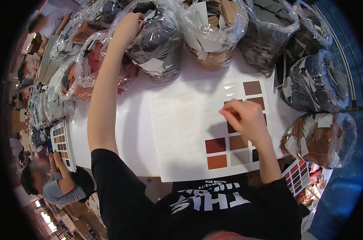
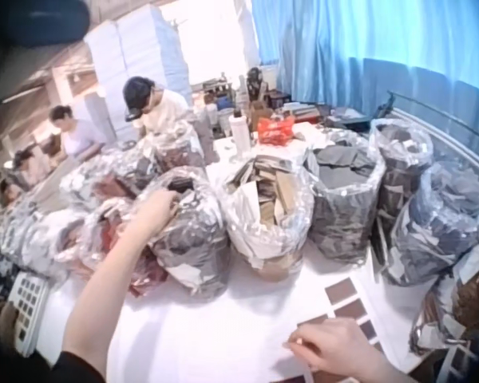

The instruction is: Selecting various colored material samples from plastic bags and placing or matching them on a sample board.

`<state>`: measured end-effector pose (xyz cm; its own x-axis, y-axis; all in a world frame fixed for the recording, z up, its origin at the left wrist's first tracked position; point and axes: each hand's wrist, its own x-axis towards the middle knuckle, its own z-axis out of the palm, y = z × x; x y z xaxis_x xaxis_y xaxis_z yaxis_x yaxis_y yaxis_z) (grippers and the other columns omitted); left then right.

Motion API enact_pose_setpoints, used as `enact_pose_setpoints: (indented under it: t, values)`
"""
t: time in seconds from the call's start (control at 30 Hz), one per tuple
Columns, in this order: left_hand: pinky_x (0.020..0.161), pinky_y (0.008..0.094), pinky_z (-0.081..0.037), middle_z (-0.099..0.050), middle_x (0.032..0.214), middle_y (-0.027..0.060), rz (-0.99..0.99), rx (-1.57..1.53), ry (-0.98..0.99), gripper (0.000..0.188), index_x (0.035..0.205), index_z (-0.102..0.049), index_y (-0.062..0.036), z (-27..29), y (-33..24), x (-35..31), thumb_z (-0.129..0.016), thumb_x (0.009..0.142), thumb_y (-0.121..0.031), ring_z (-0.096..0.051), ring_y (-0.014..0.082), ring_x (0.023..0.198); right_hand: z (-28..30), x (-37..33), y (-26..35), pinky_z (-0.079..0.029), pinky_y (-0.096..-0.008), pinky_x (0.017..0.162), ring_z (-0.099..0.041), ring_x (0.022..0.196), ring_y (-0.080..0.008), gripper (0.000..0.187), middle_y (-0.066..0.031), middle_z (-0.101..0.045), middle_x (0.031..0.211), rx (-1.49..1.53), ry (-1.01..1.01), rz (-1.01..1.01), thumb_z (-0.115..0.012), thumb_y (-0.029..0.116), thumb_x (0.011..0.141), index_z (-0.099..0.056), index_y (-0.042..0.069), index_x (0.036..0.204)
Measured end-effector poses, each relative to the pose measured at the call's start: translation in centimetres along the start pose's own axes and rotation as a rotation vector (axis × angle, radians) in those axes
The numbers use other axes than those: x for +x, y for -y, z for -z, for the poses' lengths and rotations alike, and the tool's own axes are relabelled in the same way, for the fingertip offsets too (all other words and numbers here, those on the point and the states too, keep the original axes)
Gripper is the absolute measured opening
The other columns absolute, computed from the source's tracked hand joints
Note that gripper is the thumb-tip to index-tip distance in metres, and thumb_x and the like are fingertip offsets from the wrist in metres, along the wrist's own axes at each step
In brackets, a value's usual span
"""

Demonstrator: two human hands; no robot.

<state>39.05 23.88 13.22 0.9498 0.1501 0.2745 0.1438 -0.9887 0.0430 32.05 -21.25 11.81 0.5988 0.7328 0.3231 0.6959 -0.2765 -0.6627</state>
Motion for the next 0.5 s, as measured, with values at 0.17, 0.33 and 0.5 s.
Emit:
enact_pose_setpoints:
  t: [0.17,0.33,0.5]
  values:
    - [0.074,0.0423,-0.05,-0.062,0.096,0.0121,-0.089,0.113,-0.163,0.016,0.099,-0.063,-0.0096,1.8,-2.9,-1.4,-0.06,0.087,-0.021,-0.063,0.0327,0.088,2.3,5.2,-0.3,-0.042,-0.0316,0.051,-0.056,0.052,-0.0187,0.009,-0.0025,-0.059,0.061,-0.196,-0.212,0.094,-0.07,0.017,0.083,-0.064,0.011,0.086]
    - [0.072,0.0425,-0.05,-0.062,0.094,0.0091,-0.125,0.267,-0.194,0.011,0.093,-0.061,-0.0093,2.4,-3.9,-1.8,-0.06,0.086,-0.018,-0.063,0.0325,0.086,2.4,14.2,-1.6,-0.043,-0.029,0.053,-0.054,0.054,-0.0159,0.017,-0.0032,-0.059,0.064,-0.351,-0.501,0.393,-0.069,0.013,0.084,-0.063,0.008,0.099]
    - [0.071,0.0397,-0.048,-0.066,0.098,0.0095,0.0,0.026,-0.203,0.013,0.099,-0.058,-0.0106,2.8,-5.5,-2.0,-0.059,0.089,-0.019,-0.063,0.0331,0.087,2.3,20.7,-2.0,-0.049,-0.045,0.078,-0.062,0.087,-0.0385,0.024,-0.0206,-0.065,0.089,-0.456,-0.348,0.236,-0.06,0.01,0.083,-0.057,0.002,0.105]
